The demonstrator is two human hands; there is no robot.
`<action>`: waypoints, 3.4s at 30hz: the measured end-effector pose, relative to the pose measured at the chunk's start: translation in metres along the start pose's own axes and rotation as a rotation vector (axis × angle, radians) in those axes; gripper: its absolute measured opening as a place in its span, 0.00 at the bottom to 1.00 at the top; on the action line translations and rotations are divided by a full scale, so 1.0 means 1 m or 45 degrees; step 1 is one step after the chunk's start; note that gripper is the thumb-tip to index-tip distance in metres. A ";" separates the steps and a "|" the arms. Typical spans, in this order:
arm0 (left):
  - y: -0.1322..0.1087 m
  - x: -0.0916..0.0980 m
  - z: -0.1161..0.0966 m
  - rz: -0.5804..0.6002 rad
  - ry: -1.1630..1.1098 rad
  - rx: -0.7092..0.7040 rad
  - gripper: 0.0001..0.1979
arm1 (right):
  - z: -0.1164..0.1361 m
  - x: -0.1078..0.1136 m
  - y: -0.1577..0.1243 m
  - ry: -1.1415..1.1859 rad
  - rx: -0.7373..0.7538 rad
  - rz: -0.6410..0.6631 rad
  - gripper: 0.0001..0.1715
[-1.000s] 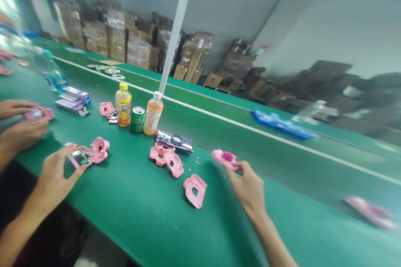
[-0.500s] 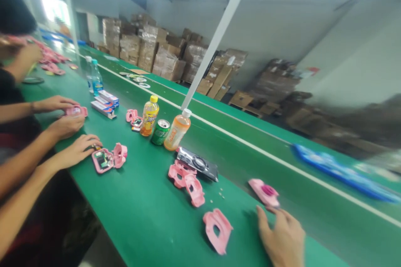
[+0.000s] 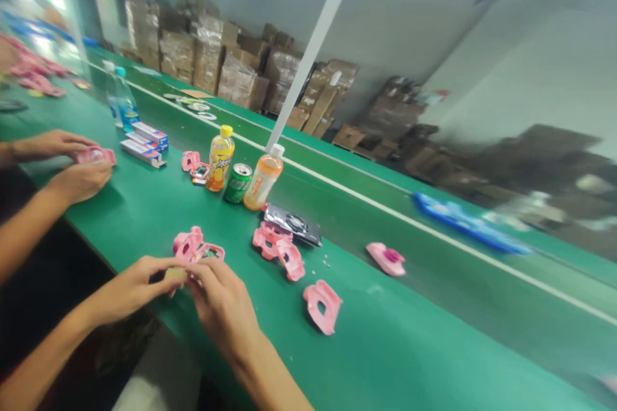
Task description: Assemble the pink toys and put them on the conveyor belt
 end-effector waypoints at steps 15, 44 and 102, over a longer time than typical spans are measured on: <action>0.001 -0.017 -0.003 -0.093 -0.076 -0.018 0.10 | -0.017 -0.014 0.006 -0.301 -0.083 0.222 0.05; 0.004 -0.024 -0.009 -0.346 -0.042 -0.009 0.06 | -0.022 -0.020 0.008 -0.251 -0.052 0.004 0.10; 0.001 -0.031 -0.001 -0.474 0.125 0.014 0.13 | -0.025 -0.021 -0.006 0.267 -0.374 0.058 0.05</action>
Point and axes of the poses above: each hand's wrist, its own y-axis towards the middle knuckle, its own x-axis out of the back of the hand, z = x × y, the point moved 2 cm from there along y, towards the middle knuckle, and after that the axes turned 2 degrees about y, right-handed, at the moved point
